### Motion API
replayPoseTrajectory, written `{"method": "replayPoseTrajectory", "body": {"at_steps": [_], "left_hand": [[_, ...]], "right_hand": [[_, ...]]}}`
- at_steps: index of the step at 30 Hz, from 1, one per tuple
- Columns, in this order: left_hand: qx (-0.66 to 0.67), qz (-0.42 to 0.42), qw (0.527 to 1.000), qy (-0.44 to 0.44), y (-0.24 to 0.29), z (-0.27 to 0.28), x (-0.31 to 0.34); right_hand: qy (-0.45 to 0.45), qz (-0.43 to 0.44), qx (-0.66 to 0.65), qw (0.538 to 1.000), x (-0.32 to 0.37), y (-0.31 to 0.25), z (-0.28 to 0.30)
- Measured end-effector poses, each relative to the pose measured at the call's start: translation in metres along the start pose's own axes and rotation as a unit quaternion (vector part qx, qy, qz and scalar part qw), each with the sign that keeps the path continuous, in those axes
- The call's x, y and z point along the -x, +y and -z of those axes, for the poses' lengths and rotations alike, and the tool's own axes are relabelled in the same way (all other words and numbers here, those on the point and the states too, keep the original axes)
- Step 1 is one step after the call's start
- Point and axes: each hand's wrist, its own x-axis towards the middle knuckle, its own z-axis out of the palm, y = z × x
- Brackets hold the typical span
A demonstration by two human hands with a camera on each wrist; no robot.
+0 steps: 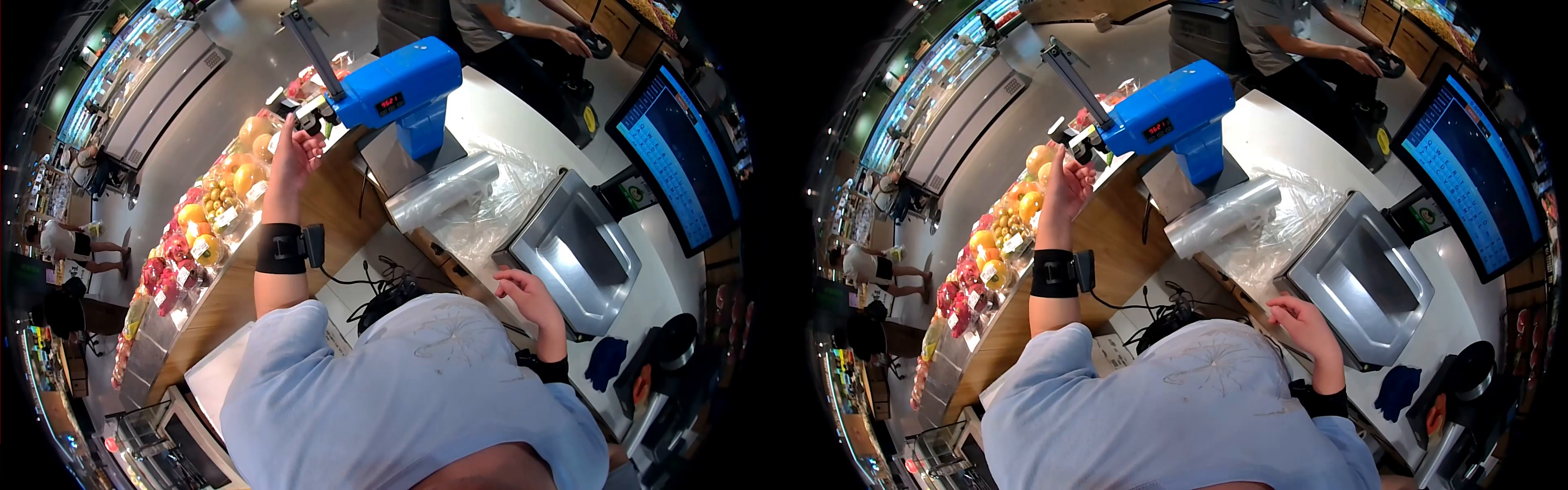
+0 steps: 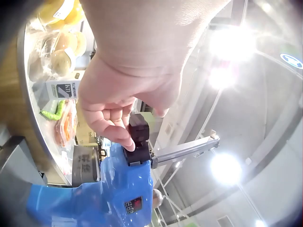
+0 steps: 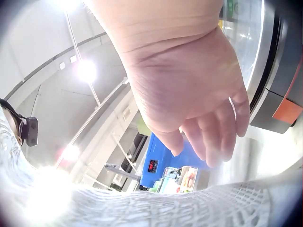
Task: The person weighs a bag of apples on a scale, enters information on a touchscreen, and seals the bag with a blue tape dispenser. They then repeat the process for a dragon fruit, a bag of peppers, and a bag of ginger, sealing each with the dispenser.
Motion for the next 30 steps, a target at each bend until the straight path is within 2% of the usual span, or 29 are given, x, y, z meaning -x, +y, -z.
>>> {"method": "replayPoseTrajectory", "body": {"at_steps": [5, 10, 13, 18, 25, 26, 27, 29, 30], "left_hand": [[-0.005, -0.003, 1.0, 0.009, 0.001, 0.003, -0.012], [-0.052, -0.008, 0.997, 0.065, 0.001, 0.001, -0.017], [-0.036, -0.019, 0.996, 0.085, -0.001, -0.002, -0.018], [-0.053, -0.017, 0.995, 0.077, -0.002, 0.002, -0.019], [-0.06, -0.011, 0.996, 0.06, -0.014, -0.008, 0.014], [-0.069, -0.014, 0.993, 0.094, -0.017, -0.013, 0.022], [-0.069, -0.015, 0.993, 0.093, -0.023, -0.012, 0.027], [-0.141, -0.034, 0.987, 0.072, -0.032, -0.015, 0.04], [-0.218, -0.035, 0.973, 0.075, -0.037, -0.026, 0.051]], "right_hand": [[0.006, -0.005, 0.0, 1.0, 0.002, -0.001, -0.001], [0.006, 0.003, 0.003, 1.0, 0.002, 0.003, 0.0], [0.003, 0.006, 0.001, 1.0, 0.003, 0.003, 0.0], [0.003, 0.003, -0.003, 1.0, 0.002, -0.003, -0.002], [0.01, -0.007, -0.022, 1.0, 0.003, -0.004, -0.004], [0.014, 0.003, -0.019, 1.0, 0.003, -0.002, -0.004], [0.015, 0.004, -0.019, 1.0, 0.002, -0.001, -0.004], [0.015, -0.013, -0.032, 0.999, 0.002, 0.002, -0.004], [0.015, -0.013, -0.032, 0.999, 0.001, 0.006, -0.003]]}}
